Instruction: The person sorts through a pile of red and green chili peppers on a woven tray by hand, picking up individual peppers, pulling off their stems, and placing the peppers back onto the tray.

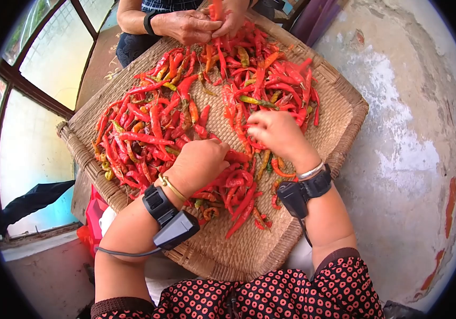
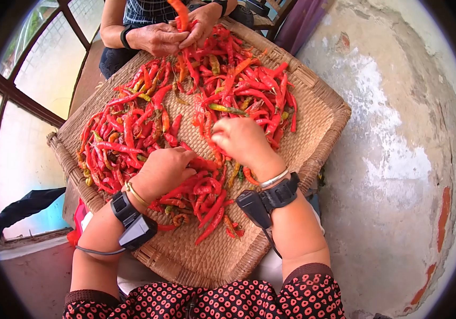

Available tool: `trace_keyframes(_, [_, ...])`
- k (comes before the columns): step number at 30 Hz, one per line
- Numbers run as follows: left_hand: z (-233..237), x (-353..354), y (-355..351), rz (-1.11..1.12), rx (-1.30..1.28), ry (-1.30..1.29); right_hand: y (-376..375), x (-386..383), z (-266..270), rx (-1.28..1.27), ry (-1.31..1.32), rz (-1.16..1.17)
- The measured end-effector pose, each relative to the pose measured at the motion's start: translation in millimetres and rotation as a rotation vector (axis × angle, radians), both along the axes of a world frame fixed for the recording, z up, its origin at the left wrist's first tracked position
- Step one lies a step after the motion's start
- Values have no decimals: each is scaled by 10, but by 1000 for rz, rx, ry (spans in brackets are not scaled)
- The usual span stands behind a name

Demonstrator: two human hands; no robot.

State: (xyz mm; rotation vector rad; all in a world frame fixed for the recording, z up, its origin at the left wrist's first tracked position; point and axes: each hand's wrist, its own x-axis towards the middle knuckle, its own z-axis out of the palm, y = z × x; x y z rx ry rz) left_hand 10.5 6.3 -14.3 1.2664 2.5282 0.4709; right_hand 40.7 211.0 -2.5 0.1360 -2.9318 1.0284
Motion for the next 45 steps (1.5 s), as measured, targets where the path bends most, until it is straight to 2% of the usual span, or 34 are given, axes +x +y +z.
trace_keyframes(1, [-5, 1, 6, -13, -19, 16, -1, 9, -71, 0, -1, 2])
trace_keyframes(3, [-21, 0, 11, -24, -38, 34, -21, 23, -170, 126, 64, 300])
trace_keyframes(7, [-96, 9, 8, -17, -101, 93, -164, 107, -109, 152, -121, 352])
trace_keyframes(12, [-169, -4, 14, -41, -57, 195, -223, 136, -209, 255, -175, 326])
trace_keyframes(16, [-165, -27, 30, -45, -113, 113, -218, 117, -188, 283, -158, 312])
trace_keyframes(20, [-21, -68, 4, 6, 58, 42, -142, 100, -107, 124, -141, 252])
trace_keyframes(22, [57, -123, -26, 61, 265, -149, -90, 83, -21, -105, -156, 120])
trace_keyframes(23, [88, -146, -42, 61, 266, -140, -60, 86, 9, -207, -152, 83])
trace_keyframes(24, [116, -167, -59, 124, 316, -271, -43, 85, 37, -206, -145, 85])
trace_keyframes(25, [138, -187, -77, 187, 367, -402, -30, 84, 65, -376, -241, 55])
trace_keyframes(26, [132, -216, -99, 187, 367, -395, -25, 82, 98, -545, -339, 25])
trace_keyframes(27, [106, -251, -119, 190, 378, -471, -33, 88, 162, -594, -443, 55])
trace_keyframes(30, [115, -260, -131, 188, 391, -582, -63, 105, 177, -498, -552, 188])
trace_keyframes(32, [165, -248, -163, 184, 396, -616, -63, 98, 189, -461, -590, 173])
trace_keyframes(34, [328, -262, -258, 213, 326, -37, 0, 86, 143, -142, -344, 228])
trace_keyframes(35, [434, -272, -332, 297, 241, 110, 15, 73, 162, -144, -346, 230])
trace_keyframes(37, [492, -393, -518, 470, 191, 263, 26, 41, 215, -296, -451, 23])
trace_keyframes(38, [469, -458, -624, 529, 175, 399, 44, 16, 156, -636, -392, -84])
trace_keyframes(40, [413, -600, -841, 567, 64, 479, -30, -25, 217, -983, -12, -272])
trace_keyframes(42, [251, -664, -925, 535, 46, 505, 53, -42, 170, -961, -7, -324])
trace_keyframes(44, [140, -682, -901, 489, -51, 129, 81, -50, 152, -940, 0, -378])
trace_keyframes(45, [157, -656, -814, 457, -134, 51, 56, -38, 155, -810, -87, -306])
